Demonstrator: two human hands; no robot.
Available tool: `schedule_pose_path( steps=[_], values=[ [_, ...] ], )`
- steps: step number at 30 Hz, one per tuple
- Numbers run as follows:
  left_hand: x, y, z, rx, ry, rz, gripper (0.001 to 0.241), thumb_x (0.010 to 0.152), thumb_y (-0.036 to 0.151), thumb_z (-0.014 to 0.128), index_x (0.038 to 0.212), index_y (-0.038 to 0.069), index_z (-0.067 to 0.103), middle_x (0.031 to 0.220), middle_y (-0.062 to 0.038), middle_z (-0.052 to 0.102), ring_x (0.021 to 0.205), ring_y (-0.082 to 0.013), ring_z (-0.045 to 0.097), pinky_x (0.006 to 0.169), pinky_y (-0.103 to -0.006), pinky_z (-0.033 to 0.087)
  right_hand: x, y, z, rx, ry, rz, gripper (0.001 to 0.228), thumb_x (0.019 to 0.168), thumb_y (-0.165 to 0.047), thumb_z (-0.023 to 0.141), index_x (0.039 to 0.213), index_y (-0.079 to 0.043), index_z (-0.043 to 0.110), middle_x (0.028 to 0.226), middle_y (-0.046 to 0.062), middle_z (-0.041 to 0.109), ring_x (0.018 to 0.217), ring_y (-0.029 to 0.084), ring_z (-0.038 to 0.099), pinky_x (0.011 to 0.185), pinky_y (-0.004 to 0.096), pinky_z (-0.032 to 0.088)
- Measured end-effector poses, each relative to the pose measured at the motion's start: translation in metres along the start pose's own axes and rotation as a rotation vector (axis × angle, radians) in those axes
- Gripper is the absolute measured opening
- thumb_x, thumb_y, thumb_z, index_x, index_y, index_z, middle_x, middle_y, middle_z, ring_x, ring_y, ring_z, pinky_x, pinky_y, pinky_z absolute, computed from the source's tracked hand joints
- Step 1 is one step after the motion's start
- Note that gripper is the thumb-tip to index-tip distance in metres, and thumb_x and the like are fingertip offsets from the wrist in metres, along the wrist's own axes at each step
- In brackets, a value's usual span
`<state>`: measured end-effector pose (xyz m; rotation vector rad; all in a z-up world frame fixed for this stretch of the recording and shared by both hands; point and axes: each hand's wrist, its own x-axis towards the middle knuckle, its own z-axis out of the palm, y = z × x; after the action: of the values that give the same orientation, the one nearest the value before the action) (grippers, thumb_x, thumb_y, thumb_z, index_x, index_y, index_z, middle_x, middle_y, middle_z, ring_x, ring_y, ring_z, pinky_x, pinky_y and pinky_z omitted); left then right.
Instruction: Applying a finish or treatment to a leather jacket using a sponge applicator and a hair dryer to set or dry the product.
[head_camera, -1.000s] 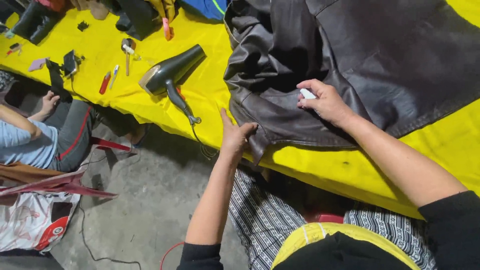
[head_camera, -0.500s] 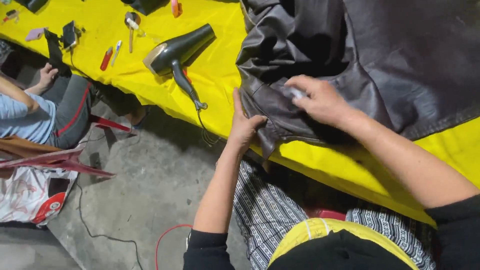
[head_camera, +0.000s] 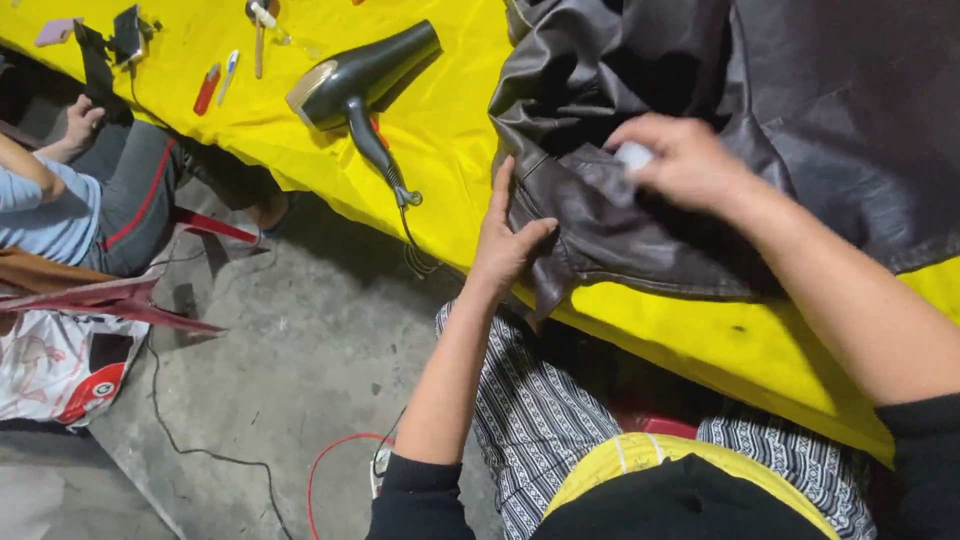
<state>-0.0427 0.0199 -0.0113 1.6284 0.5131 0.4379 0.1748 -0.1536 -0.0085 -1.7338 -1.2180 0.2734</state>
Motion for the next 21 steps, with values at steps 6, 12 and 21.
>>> schedule_pose_path(
  steps=[6,12,21],
  values=[
    [-0.004,0.013,0.006,0.114,-0.043,0.047,0.092,0.074,0.009,0.069,0.156,0.027,0.030,0.166,-0.016,0.031,0.149,-0.0356,0.037,0.122,-0.0481,0.031,0.000,-0.015,-0.001,-0.053,0.112,0.126,0.048,0.077,-0.010,0.080,0.124,-0.011,0.071,0.122,0.008,0.066,0.108,0.020,0.061,0.096,0.031,0.044],
    [-0.001,0.009,0.007,0.193,-0.027,0.020,0.092,0.073,0.006,0.068,0.156,0.023,0.030,0.162,-0.017,0.038,0.148,-0.0345,0.040,0.120,-0.0428,0.032,0.020,0.002,0.065,0.718,0.033,0.471,0.039,0.076,0.011,0.078,0.106,-0.008,0.063,0.088,0.011,0.070,0.055,0.022,0.068,0.048,0.028,0.057],
    [0.000,0.010,0.005,0.173,-0.017,0.034,0.091,0.074,0.011,0.069,0.156,0.022,0.031,0.162,-0.016,0.038,0.145,-0.0347,0.043,0.118,-0.0434,0.035,0.001,-0.048,0.039,0.578,-0.252,0.429,0.049,0.086,0.005,0.070,0.133,-0.005,0.063,0.110,0.012,0.067,0.097,0.020,0.072,0.080,0.030,0.062]
  ],
)
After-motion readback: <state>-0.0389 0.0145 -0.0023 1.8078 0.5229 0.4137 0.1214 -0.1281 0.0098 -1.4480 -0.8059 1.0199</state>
